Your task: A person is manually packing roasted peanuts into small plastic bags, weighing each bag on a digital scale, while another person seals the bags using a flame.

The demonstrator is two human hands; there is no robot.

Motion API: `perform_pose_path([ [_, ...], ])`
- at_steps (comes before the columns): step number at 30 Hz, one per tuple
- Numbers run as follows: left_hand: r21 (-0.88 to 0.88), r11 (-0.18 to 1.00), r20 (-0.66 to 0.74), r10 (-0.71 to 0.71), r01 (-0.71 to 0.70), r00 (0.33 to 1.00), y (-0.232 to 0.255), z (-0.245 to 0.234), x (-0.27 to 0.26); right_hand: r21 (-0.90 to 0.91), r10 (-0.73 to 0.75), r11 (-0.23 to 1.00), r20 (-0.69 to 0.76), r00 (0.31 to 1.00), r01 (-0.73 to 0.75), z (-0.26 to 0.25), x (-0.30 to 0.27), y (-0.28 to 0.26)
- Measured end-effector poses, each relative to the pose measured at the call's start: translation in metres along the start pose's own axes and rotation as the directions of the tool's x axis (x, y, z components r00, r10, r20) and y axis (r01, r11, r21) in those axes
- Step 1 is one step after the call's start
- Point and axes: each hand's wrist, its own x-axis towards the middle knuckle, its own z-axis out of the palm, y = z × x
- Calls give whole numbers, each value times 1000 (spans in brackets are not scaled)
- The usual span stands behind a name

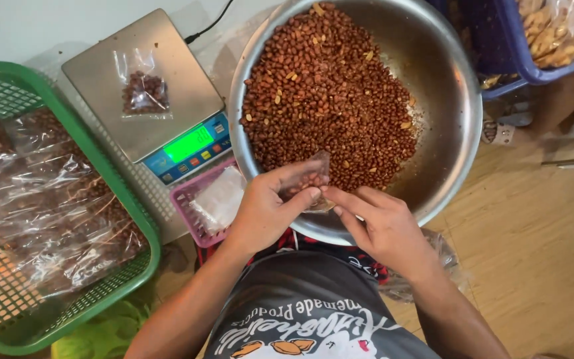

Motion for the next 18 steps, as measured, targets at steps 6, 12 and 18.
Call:
perform_pose_path([
  [6,23,1000,-75,11,-9,997,-4,3,1,-13,1,1000,24,1000,-1,3,0,4],
  [12,28,1000,-53,-1,2,999,2,5,-2,-45,23,999,56,998,-20,3,3,4],
  [18,11,999,-93,-33,34,995,-12,8,-1,-71,10,997,77,997,-4,6,7,1],
])
